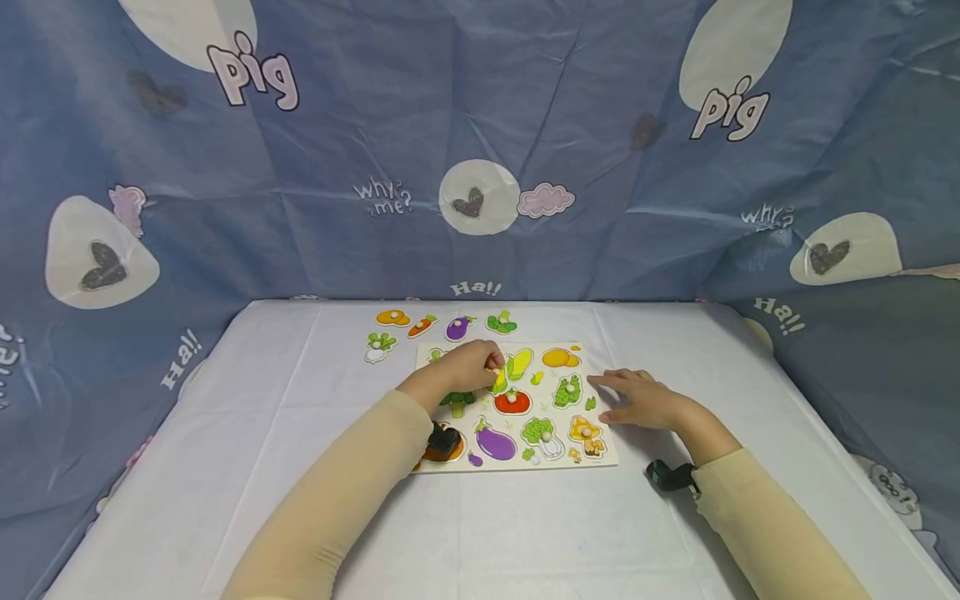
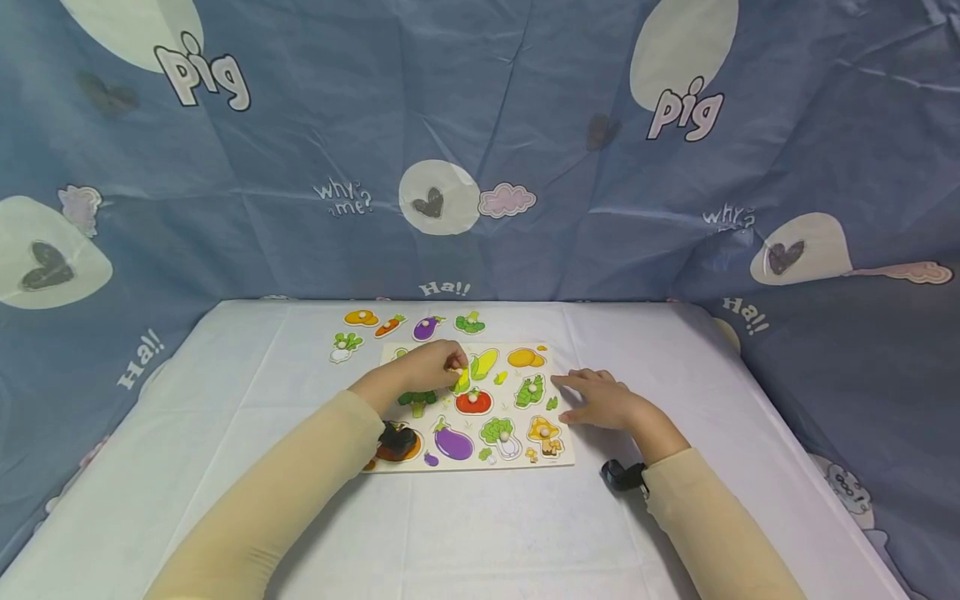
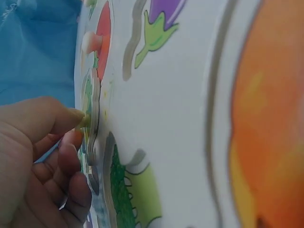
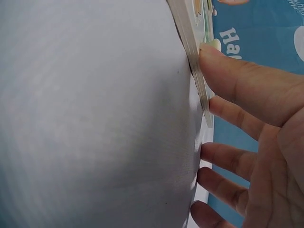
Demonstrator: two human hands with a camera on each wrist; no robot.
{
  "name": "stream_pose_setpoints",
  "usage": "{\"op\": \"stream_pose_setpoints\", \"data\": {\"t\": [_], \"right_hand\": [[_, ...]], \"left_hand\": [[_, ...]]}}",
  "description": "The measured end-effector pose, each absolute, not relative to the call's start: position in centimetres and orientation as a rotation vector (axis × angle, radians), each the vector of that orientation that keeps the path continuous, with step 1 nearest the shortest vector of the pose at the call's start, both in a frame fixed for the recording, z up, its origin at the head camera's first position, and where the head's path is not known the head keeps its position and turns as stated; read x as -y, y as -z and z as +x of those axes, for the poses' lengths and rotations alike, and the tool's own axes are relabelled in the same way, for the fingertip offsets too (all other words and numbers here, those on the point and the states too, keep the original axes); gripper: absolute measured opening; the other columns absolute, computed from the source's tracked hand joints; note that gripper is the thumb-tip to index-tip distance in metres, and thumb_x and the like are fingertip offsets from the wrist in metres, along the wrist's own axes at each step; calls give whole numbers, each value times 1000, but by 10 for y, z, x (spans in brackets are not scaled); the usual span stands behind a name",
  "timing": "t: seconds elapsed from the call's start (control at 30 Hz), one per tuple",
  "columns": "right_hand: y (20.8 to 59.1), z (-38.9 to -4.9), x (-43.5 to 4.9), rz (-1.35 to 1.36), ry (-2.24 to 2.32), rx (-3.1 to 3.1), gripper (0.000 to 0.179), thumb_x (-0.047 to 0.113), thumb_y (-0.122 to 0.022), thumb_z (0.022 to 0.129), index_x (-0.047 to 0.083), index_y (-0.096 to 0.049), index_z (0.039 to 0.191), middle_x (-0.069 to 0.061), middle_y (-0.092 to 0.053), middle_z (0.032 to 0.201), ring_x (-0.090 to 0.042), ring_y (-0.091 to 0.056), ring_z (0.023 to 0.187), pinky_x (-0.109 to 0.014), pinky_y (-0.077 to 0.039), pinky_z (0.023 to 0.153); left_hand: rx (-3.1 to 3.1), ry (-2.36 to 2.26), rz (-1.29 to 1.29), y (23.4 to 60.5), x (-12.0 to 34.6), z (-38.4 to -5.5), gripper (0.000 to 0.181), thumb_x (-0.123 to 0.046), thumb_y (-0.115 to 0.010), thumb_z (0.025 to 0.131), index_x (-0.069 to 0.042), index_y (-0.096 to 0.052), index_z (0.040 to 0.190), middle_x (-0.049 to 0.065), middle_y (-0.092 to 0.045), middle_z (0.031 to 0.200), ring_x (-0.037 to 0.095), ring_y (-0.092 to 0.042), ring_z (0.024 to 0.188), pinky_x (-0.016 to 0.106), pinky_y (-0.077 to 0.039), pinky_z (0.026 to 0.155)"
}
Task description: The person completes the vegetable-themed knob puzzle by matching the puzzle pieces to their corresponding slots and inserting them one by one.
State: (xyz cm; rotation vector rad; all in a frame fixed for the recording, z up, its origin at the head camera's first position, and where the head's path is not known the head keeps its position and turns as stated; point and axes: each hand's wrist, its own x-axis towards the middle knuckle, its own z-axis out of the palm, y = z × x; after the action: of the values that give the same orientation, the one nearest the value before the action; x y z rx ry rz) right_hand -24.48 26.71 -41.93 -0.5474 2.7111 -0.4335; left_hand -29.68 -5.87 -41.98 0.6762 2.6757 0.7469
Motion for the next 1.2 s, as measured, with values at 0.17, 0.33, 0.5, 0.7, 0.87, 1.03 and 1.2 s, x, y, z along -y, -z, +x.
{"op": "stream_pose_setpoints", "data": {"t": [0.17,0.33,0.5,0.7,0.87,1.03,1.2], "right_hand": [[419,-245,-267,-532,427,-2708,75,48,-70,90,19,-43,153,-24,-32,157,-52,-26,139,-74,-26,103],[419,-245,-266,-531,418,-2711,75,48,-70,90,19,-43,153,-23,-32,157,-52,-26,140,-74,-26,103],[419,-245,-265,-538,411,-2713,75,49,-69,91,19,-42,153,-23,-31,157,-52,-26,140,-74,-26,103],[421,-246,-266,-534,391,-2722,75,49,-68,91,19,-42,154,-23,-31,157,-52,-26,140,-74,-25,103],[421,-246,-266,-526,396,-2717,75,50,-68,91,19,-41,154,-23,-31,157,-52,-25,140,-75,-25,103],[422,-246,-266,-513,382,-2722,76,51,-68,90,20,-42,154,-23,-31,157,-51,-26,141,-74,-26,103],[422,-245,-265,-521,390,-2720,76,51,-68,90,20,-42,154,-23,-31,157,-52,-27,140,-74,-26,103]], "left_hand": [[-2713,-742,612,420,58,-294,15,-14,-68,94,-8,-62,107,1,-57,93,17,-52,87,32,-46,87],[-2725,-731,557,420,56,-293,8,-17,-66,96,-13,-61,100,0,-56,89,16,-53,83,32,-45,80],[-2721,-714,552,419,54,-295,7,-14,-65,95,-13,-60,99,-1,-56,89,16,-53,82,31,-45,80],[-2686,-739,590,417,49,-298,8,-11,-62,96,-11,-59,103,1,-57,92,14,-57,78,31,-46,82],[-2670,-739,616,417,43,-301,8,-11,-61,97,-10,-59,104,0,-55,94,12,-54,72,30,-46,79],[-2635,-796,598,420,37,-305,9,-11,-61,98,-10,-59,107,3,-57,99,14,-53,72,30,-46,77],[-2612,-863,567,423,35,-307,13,-10,-61,98,-10,-60,111,3,-58,103,16,-55,81,29,-48,79]]}}
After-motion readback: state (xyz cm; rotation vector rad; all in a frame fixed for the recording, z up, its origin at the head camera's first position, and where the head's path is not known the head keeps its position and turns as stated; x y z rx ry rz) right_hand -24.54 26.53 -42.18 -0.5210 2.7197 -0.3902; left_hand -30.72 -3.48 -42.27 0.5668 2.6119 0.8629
